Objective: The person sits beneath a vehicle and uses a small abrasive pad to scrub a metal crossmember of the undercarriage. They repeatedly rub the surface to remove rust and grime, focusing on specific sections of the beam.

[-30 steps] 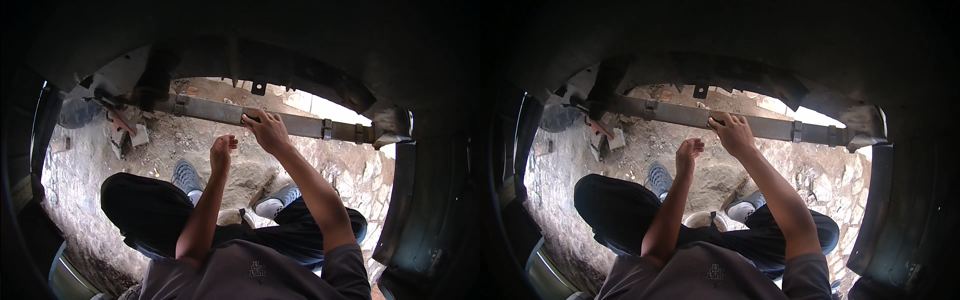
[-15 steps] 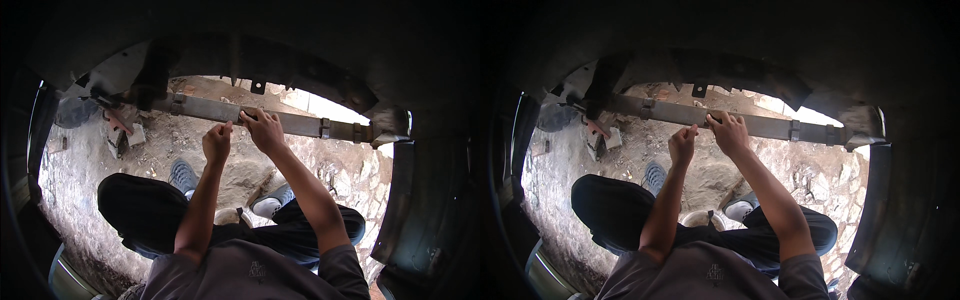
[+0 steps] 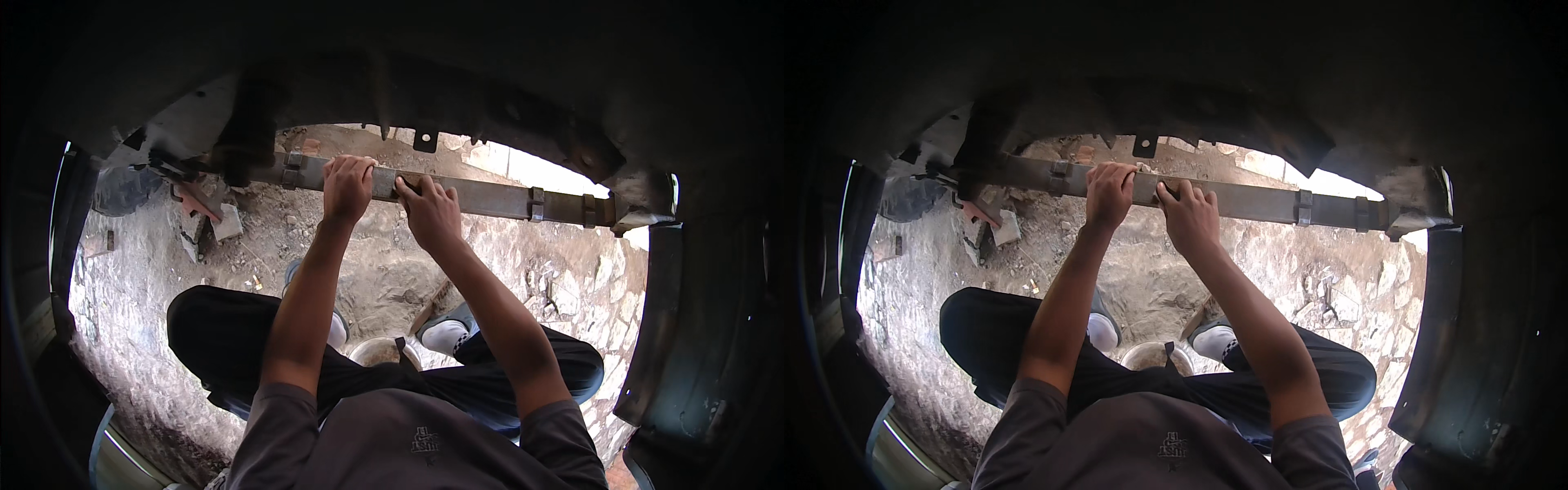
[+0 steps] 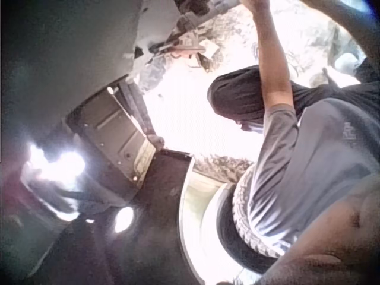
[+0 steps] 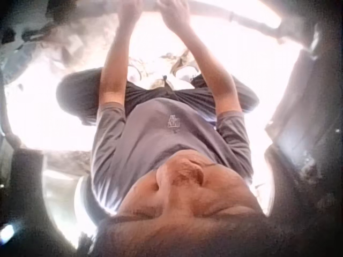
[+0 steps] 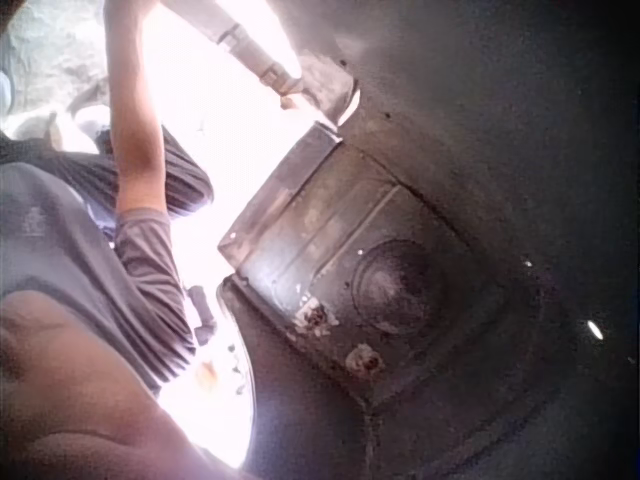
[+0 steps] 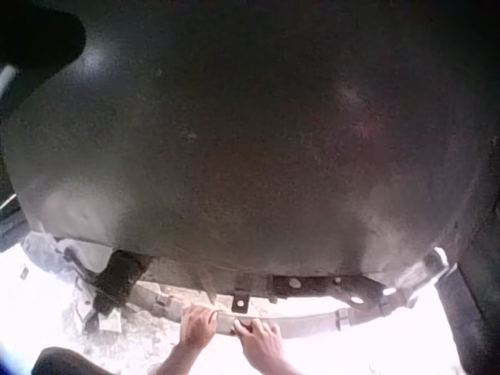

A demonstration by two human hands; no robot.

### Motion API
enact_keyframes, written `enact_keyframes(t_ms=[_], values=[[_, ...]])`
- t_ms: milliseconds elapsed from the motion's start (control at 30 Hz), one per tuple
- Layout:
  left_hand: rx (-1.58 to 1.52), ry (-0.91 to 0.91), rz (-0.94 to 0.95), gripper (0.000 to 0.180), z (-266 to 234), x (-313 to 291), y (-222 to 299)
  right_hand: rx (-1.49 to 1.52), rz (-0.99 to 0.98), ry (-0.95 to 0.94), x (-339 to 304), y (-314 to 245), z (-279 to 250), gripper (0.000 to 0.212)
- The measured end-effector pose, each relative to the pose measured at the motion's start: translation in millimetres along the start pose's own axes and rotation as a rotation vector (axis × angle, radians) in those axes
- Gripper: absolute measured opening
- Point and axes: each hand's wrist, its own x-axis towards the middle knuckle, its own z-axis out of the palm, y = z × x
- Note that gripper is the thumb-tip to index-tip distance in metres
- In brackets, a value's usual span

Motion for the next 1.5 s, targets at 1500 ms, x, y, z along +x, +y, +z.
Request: enact_keyframes(t_ms=[1500], values=[[-0.013,-0.004,-0.119,0.016,2,0,8,0.071,-0.013,-0.053,7,-10,6,0.04]])
